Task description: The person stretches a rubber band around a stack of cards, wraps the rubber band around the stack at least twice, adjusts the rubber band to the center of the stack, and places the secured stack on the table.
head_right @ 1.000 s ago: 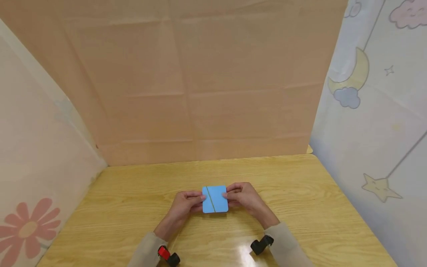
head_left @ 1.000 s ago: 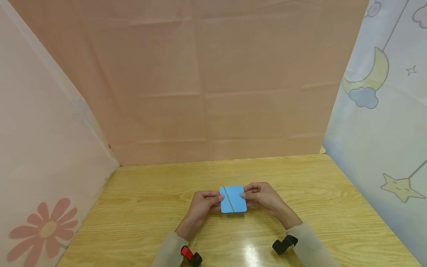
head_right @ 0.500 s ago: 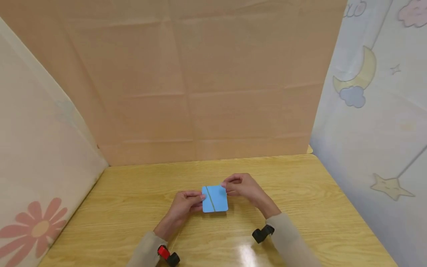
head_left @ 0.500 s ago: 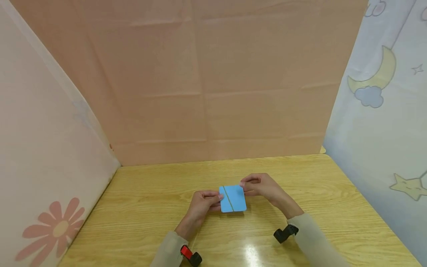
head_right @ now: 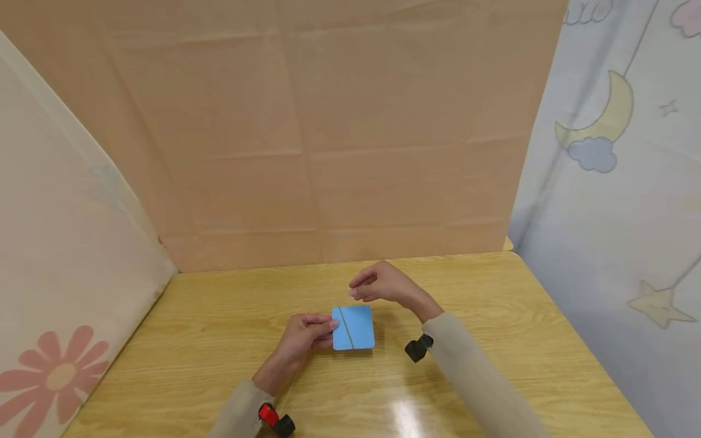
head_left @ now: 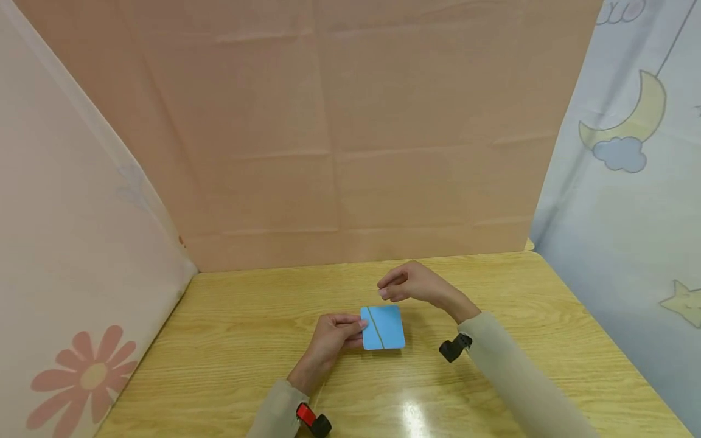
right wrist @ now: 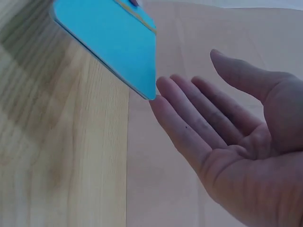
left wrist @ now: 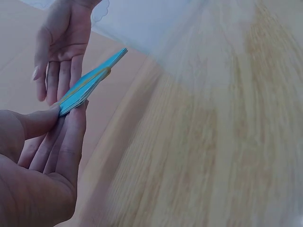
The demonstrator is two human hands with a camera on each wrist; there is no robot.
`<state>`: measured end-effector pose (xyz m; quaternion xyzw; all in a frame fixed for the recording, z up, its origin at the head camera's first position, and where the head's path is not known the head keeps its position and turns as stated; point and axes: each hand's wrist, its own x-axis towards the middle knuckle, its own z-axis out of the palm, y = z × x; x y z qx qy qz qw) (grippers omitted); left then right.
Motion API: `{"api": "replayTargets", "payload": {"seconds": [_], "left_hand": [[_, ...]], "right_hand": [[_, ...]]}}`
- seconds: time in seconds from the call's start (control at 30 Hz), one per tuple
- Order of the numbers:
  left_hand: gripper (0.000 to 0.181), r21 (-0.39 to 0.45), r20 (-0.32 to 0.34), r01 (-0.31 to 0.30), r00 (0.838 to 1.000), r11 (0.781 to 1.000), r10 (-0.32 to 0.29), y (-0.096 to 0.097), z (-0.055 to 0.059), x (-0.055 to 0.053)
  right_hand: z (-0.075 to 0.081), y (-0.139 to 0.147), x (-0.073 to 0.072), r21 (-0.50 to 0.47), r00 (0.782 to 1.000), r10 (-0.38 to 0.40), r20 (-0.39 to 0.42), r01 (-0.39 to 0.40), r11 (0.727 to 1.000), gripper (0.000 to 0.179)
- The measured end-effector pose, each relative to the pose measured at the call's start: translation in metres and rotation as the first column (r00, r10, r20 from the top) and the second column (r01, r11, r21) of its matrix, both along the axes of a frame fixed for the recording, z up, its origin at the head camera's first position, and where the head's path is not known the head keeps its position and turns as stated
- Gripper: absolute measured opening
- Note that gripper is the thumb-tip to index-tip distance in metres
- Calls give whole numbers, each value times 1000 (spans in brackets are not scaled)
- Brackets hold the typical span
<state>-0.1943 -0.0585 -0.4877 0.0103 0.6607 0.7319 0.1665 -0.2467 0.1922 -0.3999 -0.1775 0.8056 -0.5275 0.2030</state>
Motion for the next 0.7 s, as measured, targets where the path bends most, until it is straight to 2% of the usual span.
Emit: {"api": "replayTargets", "payload": {"seconds": [0.23,0.43,0.7], "left_hand": [[31,-13,2,13,1000,1000,-13,-1,0,1],[33,-10,-8,25,1000,1000,-25,-3,3,3],[32,-10,-6,33,999,999,-33,-3,1,2]], "right_hand": [[6,-14,-11,72,998,69,11,-70,995,31],[8,-25,-17,124,992,127,15,-128,984,32],[0,-34,-23,169,985,162,59,-169,971,21]]}}
